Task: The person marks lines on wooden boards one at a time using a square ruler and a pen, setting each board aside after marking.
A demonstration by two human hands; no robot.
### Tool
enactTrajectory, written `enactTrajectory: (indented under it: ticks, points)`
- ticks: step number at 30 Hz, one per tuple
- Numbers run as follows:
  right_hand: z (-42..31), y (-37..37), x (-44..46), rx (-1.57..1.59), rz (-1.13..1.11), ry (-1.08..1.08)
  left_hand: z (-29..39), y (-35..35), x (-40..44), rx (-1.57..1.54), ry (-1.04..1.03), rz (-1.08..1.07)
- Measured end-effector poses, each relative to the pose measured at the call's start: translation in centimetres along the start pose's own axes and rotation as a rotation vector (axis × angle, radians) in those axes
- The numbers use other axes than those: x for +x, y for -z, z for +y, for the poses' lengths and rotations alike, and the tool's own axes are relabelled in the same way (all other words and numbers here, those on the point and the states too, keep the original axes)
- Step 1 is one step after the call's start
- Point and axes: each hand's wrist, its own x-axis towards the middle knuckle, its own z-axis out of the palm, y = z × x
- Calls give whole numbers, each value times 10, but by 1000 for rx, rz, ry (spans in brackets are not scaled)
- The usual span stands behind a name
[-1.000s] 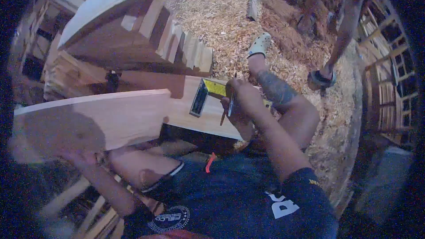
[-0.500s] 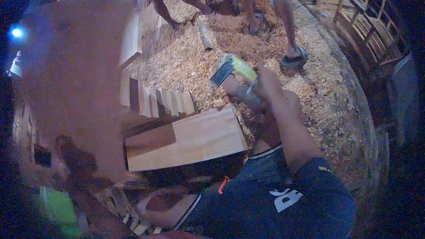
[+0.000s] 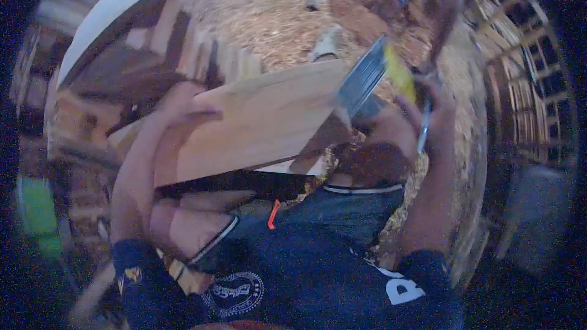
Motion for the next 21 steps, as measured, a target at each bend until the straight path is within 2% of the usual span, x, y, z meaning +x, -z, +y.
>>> enactTrajectory:
  ticks: [1, 3, 5, 8, 11, 14, 15, 16, 18, 20, 21]
  points:
    - [-13, -17, -5, -8, -97, 131, -23, -19, 9, -100, -10, 58]
    - [-62, -54, -18, -52, -331, 208, -45, -48, 18, -181, 1, 191]
    - [-99, -97, -22, -62, -663, 114, -45, -56, 17, -304, 39, 216]
    - [-122, -155, -34, -59, -731, 225, -54, -72, 25, -624, 127, 153]
    - [-101, -193, -43, 80, -796, 133, -19, -65, -6, -226, 41, 468]
    - [-116, -203, -35, 26, -523, 443, -27, -72, -36, -183, 7, 562]
    - [-108, -206, -23, 243, -550, 396, -32, -75, -44, -417, 31, 567]
    - [-105, -205, -4, 450, -544, 174, -39, -77, -51, -648, 41, 564]
    - [-110, -195, 45, 863, -484, -267, -55, -74, -65, -794, 138, 684]
    - [-167, -165, 96, 1180, -336, -487, -87, -82, -68, -879, 245, 846]
    - [-186, -152, 118, 1262, -340, -416, -88, -78, -68, -934, 232, 874]
